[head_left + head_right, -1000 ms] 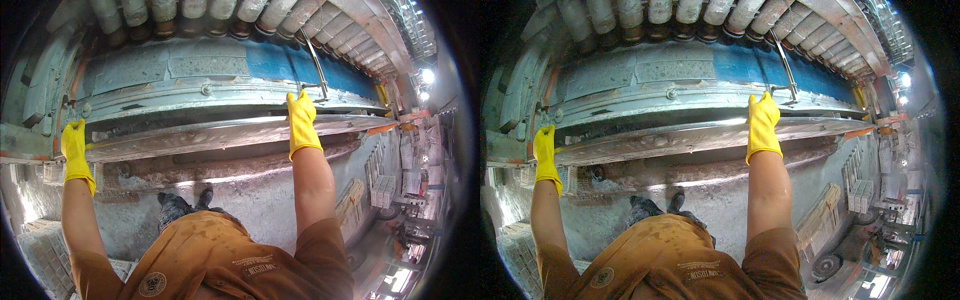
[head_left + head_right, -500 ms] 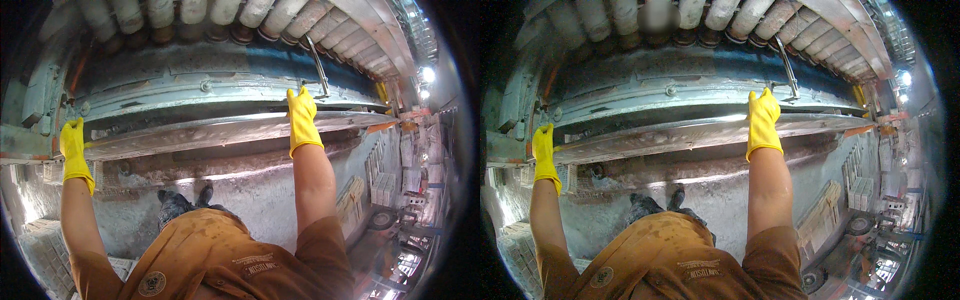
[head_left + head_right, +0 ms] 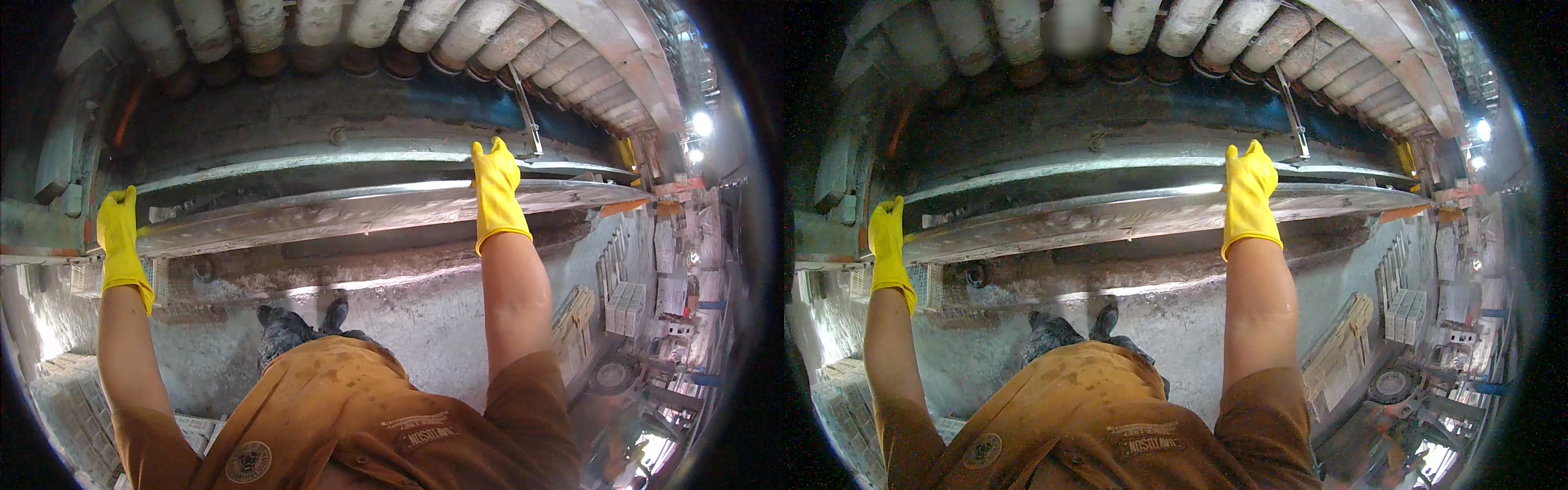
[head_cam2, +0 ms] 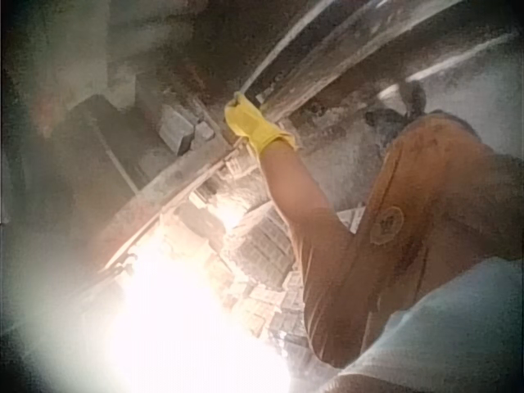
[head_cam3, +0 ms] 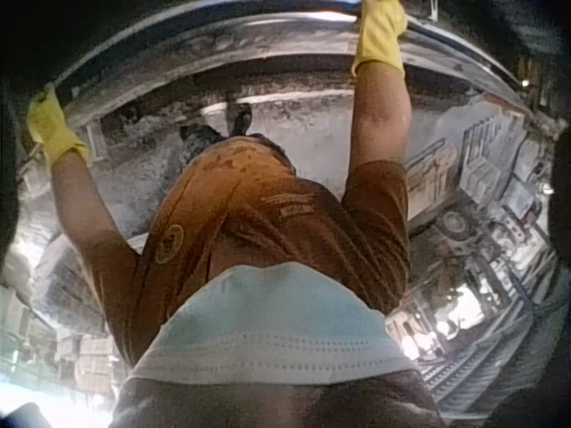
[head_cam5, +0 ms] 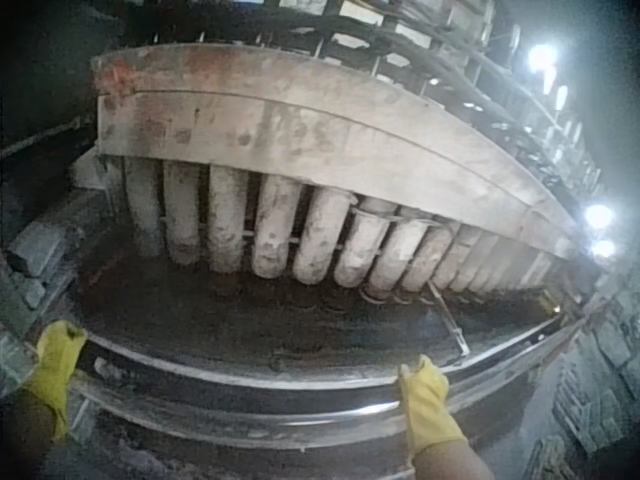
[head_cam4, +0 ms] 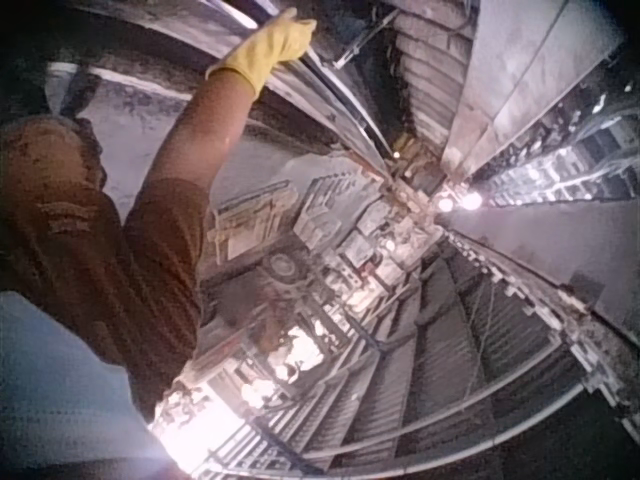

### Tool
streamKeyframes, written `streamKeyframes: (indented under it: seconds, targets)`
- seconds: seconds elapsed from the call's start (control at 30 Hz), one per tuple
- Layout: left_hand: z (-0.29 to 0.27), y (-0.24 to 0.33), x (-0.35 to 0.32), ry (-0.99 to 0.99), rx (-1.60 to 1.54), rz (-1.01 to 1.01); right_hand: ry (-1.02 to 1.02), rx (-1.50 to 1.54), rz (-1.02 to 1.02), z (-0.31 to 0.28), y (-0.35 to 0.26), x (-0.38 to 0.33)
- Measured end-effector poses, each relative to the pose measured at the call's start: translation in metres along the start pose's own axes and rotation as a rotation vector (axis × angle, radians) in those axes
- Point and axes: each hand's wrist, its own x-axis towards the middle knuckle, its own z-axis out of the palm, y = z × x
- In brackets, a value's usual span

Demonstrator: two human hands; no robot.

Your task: The person repeatedly wipes a large metal sheet with gloved hands, moving back and forth across its surface. The task appears to be cleaning or polishing the sheet in a workshop environment.

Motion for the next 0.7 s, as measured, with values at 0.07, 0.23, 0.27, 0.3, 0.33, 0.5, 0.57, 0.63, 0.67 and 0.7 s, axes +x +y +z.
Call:
streamKeyframes:
  seconds: [0.07, 0.23, 0.27, 0.3, 0.33, 0.5, 0.57, 0.63, 0.67, 0.7]
  targets:
    - [0.001, -0.004, 0.004, 0.007, 0.018, 0.011, 0.008, -0.012, -0.003, 0.001, 0.0, 0.001]
    - [0.007, -0.021, 0.015, 0.124, 0.189, 0.103, 0.039, -0.006, -0.024, 0.011, 0.006, 0.007]
    - [0.007, -0.018, 0.014, 0.109, 0.169, 0.089, 0.035, -0.002, -0.025, 0.012, 0.007, 0.007]
    - [0.008, -0.015, 0.012, 0.095, 0.149, 0.075, 0.032, 0.002, -0.026, 0.011, 0.007, 0.008]
    - [0.008, -0.013, 0.011, 0.08, 0.129, 0.06, 0.028, 0.006, -0.028, 0.011, 0.007, 0.008]
    - [0.002, 0.001, -0.001, 0.047, 0.095, 0.029, -0.006, -0.002, 0.001, 0.005, 0.001, 0.004]
    - [0.0, 0.0, -0.002, 0.051, 0.089, 0.03, -0.024, -0.025, -0.001, 0.001, -0.001, 0.001]
    - [0.003, -0.014, 0.009, 0.105, 0.172, 0.09, 0.013, 0.011, -0.026, 0.009, 0.003, 0.005]
    - [0.002, -0.006, 0.006, 0.081, 0.181, 0.068, 0.034, 0.024, -0.031, 0.012, 0.008, 0.006]
    - [-0.003, 0.007, -0.004, 0.06, 0.191, 0.044, 0.049, 0.009, -0.065, 0.012, 0.01, 0.005]
